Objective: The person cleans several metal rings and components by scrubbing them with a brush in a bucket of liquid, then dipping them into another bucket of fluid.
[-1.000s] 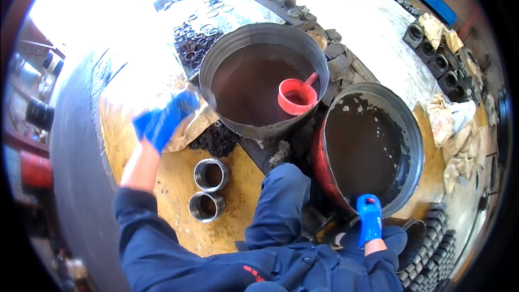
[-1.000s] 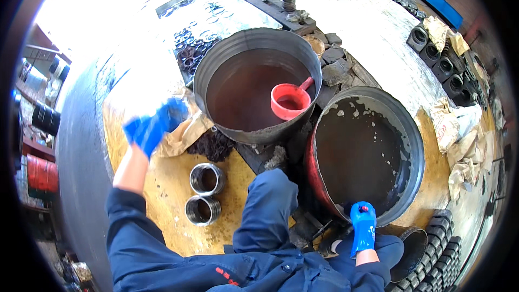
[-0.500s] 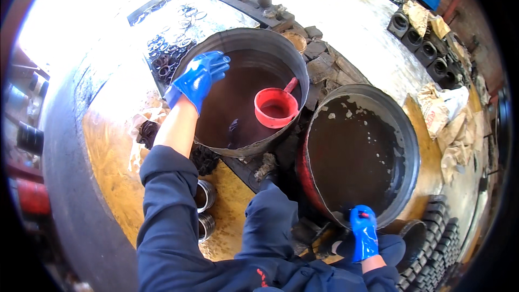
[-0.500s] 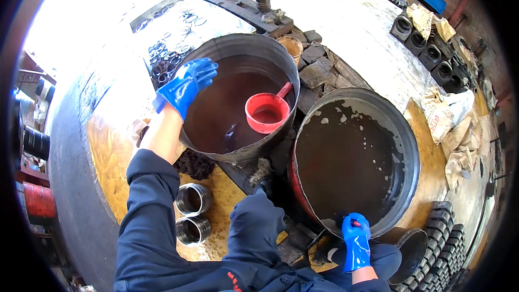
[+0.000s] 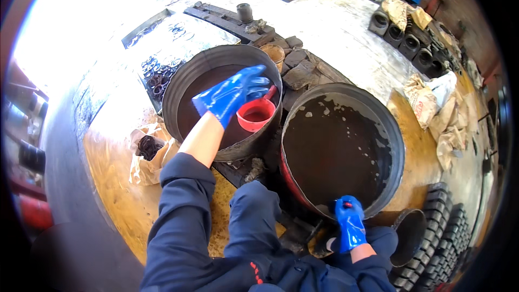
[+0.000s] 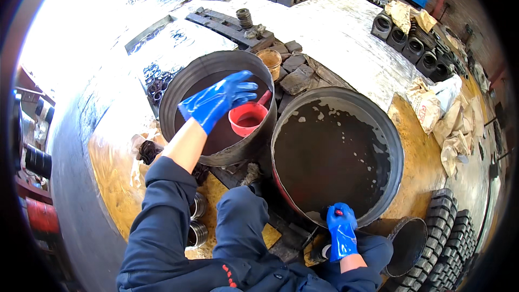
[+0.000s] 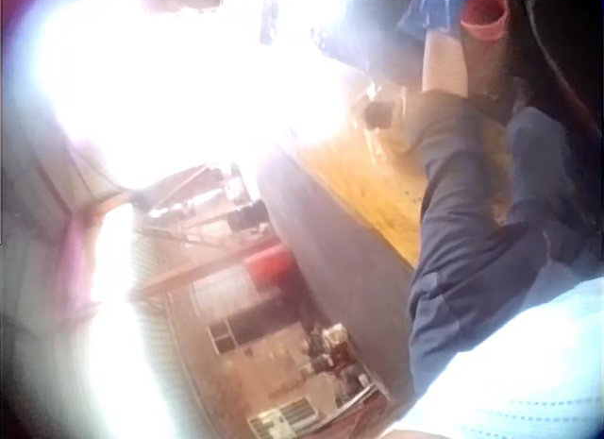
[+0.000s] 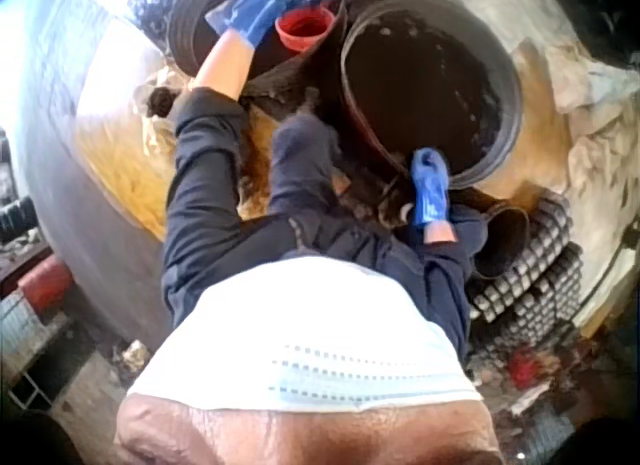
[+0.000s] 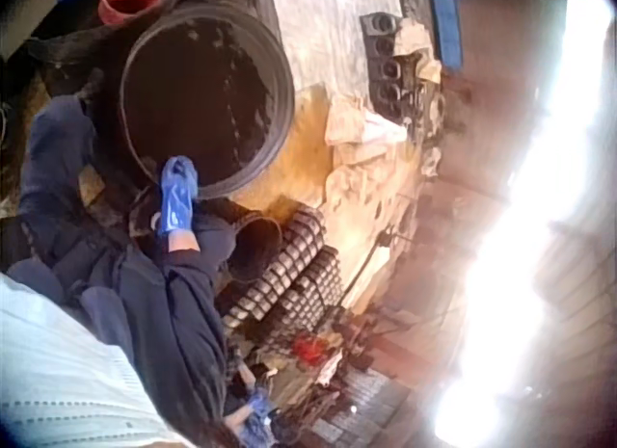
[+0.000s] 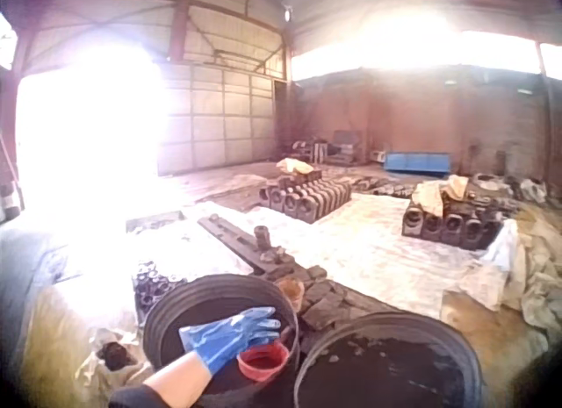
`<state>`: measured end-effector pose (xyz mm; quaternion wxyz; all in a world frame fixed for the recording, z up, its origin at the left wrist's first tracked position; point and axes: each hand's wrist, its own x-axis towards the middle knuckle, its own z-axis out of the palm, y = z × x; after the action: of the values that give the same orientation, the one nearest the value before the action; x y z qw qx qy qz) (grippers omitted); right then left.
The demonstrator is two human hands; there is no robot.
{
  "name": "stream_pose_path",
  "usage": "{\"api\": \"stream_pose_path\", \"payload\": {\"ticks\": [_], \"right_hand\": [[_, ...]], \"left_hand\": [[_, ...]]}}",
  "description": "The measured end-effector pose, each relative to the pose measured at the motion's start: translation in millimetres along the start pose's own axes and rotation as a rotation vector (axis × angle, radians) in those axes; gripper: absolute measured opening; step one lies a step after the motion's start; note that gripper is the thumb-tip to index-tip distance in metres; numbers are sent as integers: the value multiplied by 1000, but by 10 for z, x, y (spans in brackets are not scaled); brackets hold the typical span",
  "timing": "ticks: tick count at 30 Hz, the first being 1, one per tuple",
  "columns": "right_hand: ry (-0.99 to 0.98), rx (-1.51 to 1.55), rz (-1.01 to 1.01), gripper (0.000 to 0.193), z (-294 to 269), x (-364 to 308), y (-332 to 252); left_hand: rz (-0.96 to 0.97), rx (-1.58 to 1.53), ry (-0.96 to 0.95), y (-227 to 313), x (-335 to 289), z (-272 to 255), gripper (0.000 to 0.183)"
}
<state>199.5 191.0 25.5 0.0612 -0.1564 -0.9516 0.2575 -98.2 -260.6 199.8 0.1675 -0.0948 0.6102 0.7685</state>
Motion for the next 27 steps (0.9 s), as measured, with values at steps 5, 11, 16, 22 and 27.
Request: {"api": "stream_pose_path", "payload": {"ticks": [5, 11, 16, 22, 27], "right_hand": [[45, -41, -122, 16, 287, 43, 405], [86, -7, -55, 17, 107, 174, -3], [38, 35, -84, 23, 11, 212, 159], [-367, 15, 94, 42, -429, 202, -44], [-372, 45, 4, 46, -351, 19, 226]], "left_hand": [[237, 145, -350, -563, -50, 962, 28], [251, 635, -353, -1400, -796, 2150, 28], [507, 912, -176, -2426, -1128, 2772, 25], [664, 1161, -224, -2964, -1183, 2672, 23], [455, 1164, -278, -3260, -1033, 2645, 26]]}}
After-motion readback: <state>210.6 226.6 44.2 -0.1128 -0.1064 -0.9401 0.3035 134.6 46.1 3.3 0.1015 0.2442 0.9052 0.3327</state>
